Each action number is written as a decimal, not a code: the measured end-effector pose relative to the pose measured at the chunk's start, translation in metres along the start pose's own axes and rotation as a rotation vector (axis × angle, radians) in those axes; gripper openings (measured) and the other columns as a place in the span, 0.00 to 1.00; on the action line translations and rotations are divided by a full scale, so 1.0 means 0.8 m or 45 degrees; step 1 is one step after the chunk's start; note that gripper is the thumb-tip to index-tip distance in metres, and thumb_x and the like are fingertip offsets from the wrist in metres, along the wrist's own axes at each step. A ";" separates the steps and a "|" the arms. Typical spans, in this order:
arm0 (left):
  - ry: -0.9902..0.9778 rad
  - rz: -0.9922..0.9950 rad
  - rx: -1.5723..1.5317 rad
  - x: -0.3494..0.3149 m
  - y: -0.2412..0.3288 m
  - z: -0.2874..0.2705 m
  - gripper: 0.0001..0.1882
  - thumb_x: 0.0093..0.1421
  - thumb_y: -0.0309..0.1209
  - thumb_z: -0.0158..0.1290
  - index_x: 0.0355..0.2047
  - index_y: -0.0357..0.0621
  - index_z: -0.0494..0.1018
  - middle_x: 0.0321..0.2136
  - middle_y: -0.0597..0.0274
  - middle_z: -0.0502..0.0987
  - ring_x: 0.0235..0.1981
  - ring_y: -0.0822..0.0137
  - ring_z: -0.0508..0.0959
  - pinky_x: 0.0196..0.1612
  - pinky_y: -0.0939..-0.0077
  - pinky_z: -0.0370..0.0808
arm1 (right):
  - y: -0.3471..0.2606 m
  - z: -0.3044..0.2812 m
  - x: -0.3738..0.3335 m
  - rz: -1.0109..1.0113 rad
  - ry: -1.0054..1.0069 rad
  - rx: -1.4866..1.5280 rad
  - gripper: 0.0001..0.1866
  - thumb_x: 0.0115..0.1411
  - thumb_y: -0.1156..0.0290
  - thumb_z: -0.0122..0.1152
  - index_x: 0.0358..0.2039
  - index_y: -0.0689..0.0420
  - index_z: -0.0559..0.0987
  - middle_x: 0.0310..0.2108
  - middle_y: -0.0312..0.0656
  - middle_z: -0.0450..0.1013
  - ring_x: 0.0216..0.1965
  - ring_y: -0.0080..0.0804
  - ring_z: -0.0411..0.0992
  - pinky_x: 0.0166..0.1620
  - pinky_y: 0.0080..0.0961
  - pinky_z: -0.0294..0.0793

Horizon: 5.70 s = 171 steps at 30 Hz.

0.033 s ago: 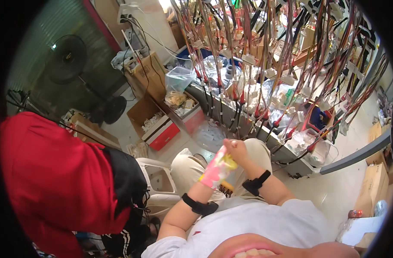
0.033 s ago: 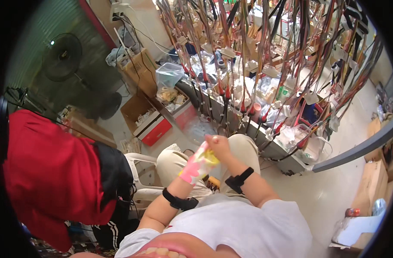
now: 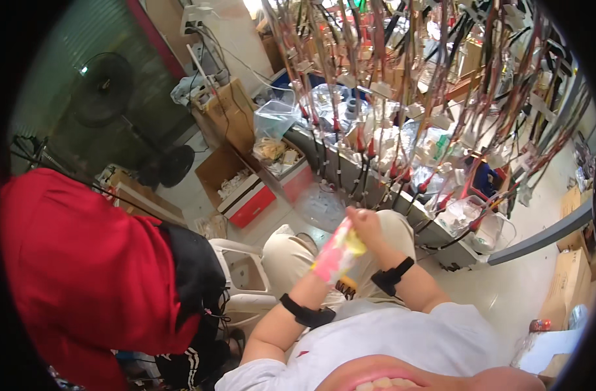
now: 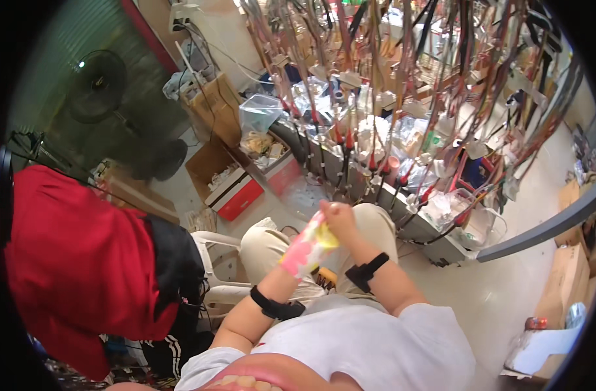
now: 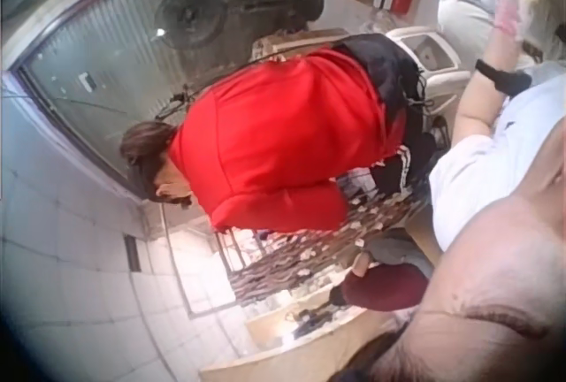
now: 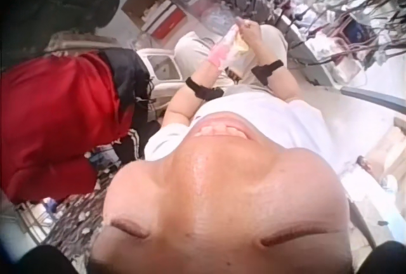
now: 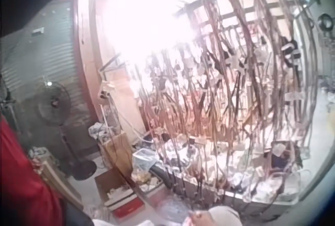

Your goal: The person applies glue to wire connectors using a glue gun, sets the gun aside, and then receives and handles a piece of bread.

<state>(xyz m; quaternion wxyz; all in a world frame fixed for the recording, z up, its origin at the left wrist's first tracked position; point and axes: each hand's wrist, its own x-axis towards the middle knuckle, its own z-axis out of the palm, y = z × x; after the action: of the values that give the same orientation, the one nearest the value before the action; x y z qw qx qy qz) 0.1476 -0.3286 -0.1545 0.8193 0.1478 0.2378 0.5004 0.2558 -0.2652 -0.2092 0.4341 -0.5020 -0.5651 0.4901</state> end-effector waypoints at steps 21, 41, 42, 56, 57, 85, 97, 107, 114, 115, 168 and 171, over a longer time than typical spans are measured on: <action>0.488 0.244 1.348 -0.001 0.022 -0.068 0.28 0.58 0.28 0.52 0.60 0.40 0.62 0.41 0.54 0.79 0.35 0.58 0.80 0.37 0.71 0.76 | -0.089 -0.045 0.012 0.028 -0.174 0.290 0.17 0.64 0.62 0.61 0.47 0.60 0.73 0.35 0.34 0.72 0.36 0.17 0.70 0.37 0.14 0.68; 1.158 0.270 1.221 0.218 0.337 -0.358 0.19 0.54 0.26 0.58 0.45 0.31 0.72 0.37 0.51 0.79 0.34 0.61 0.81 0.36 0.66 0.77 | -0.033 -0.026 0.037 0.460 -0.502 -0.060 0.16 0.63 0.70 0.61 0.49 0.61 0.73 0.36 0.34 0.72 0.35 0.19 0.69 0.40 0.18 0.71; 1.130 0.244 1.224 0.219 0.343 -0.370 0.19 0.54 0.26 0.58 0.45 0.31 0.72 0.37 0.51 0.79 0.34 0.61 0.81 0.36 0.66 0.77 | -0.032 -0.023 0.040 0.367 -0.531 -0.087 0.15 0.63 0.69 0.61 0.48 0.60 0.74 0.34 0.34 0.73 0.32 0.18 0.69 0.38 0.18 0.71; 1.427 0.532 2.321 0.299 0.346 -0.397 0.39 0.52 0.39 0.64 0.60 0.40 0.61 0.60 0.37 0.61 0.61 0.42 0.64 0.62 0.57 0.64 | -0.015 -0.007 0.072 0.559 -0.497 -0.181 0.15 0.63 0.70 0.61 0.48 0.60 0.74 0.37 0.35 0.75 0.38 0.19 0.72 0.42 0.19 0.71; 1.477 0.404 2.204 0.304 0.344 -0.404 0.42 0.53 0.43 0.63 0.64 0.41 0.57 0.63 0.35 0.56 0.64 0.41 0.59 0.65 0.57 0.60 | -0.016 -0.008 0.073 0.528 -0.496 -0.151 0.15 0.63 0.70 0.61 0.48 0.61 0.74 0.37 0.35 0.76 0.38 0.19 0.72 0.42 0.19 0.71; 0.871 0.580 3.006 -0.028 0.062 -0.081 0.21 0.50 0.48 0.60 0.41 0.53 0.81 0.43 0.62 0.80 0.51 0.62 0.75 0.53 0.64 0.71 | -0.027 -0.084 -0.031 -0.364 -0.218 -1.434 0.25 0.51 0.58 0.67 0.48 0.55 0.77 0.52 0.44 0.71 0.55 0.47 0.65 0.53 0.49 0.65; 0.879 0.705 2.891 -0.028 0.060 -0.101 0.17 0.48 0.45 0.61 0.33 0.50 0.83 0.39 0.64 0.81 0.46 0.62 0.77 0.49 0.61 0.71 | -0.020 -0.085 -0.038 -0.496 -0.090 -1.428 0.22 0.48 0.59 0.68 0.43 0.54 0.80 0.45 0.39 0.74 0.51 0.43 0.68 0.50 0.42 0.66; 0.956 0.684 2.917 -0.033 0.065 -0.099 0.12 0.48 0.43 0.59 0.28 0.52 0.82 0.33 0.66 0.81 0.43 0.62 0.78 0.46 0.62 0.73 | -0.023 -0.077 -0.034 -0.498 -0.092 -1.434 0.21 0.47 0.60 0.70 0.41 0.55 0.81 0.45 0.40 0.75 0.50 0.42 0.69 0.49 0.40 0.68; 0.978 0.693 2.910 -0.033 0.064 -0.100 0.12 0.48 0.42 0.59 0.28 0.51 0.82 0.33 0.66 0.81 0.43 0.61 0.78 0.46 0.62 0.73 | -0.019 -0.079 -0.034 -0.525 -0.068 -1.443 0.21 0.47 0.60 0.70 0.41 0.56 0.81 0.45 0.40 0.74 0.50 0.42 0.69 0.50 0.40 0.68; 0.948 0.703 2.910 -0.033 0.064 -0.099 0.12 0.48 0.42 0.59 0.28 0.51 0.82 0.33 0.66 0.81 0.43 0.61 0.78 0.46 0.62 0.73 | -0.019 -0.079 -0.034 -0.564 -0.072 -1.419 0.21 0.47 0.60 0.69 0.41 0.55 0.81 0.45 0.40 0.74 0.51 0.42 0.69 0.50 0.40 0.68; 1.107 -0.096 2.937 -0.079 0.056 -0.077 0.18 0.51 0.44 0.52 0.35 0.49 0.83 0.40 0.62 0.81 0.47 0.61 0.76 0.45 0.64 0.70 | 0.022 -0.045 0.099 -0.100 -0.847 -1.701 0.32 0.56 0.40 0.56 0.47 0.55 0.80 0.46 0.52 0.77 0.51 0.53 0.73 0.53 0.44 0.70; 1.116 -0.104 2.931 -0.078 0.056 -0.076 0.18 0.52 0.45 0.52 0.36 0.48 0.83 0.40 0.62 0.81 0.47 0.61 0.76 0.45 0.63 0.70 | 0.021 -0.045 0.098 -0.096 -0.840 -1.716 0.32 0.56 0.40 0.56 0.47 0.55 0.80 0.46 0.52 0.77 0.51 0.53 0.73 0.53 0.44 0.70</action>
<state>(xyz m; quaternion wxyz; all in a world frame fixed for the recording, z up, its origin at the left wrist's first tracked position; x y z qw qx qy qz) 0.0572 -0.3638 -0.1695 0.0778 0.5956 0.7993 -0.0192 0.2842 -0.1829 -0.2209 -0.1428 -0.4665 -0.8603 0.1478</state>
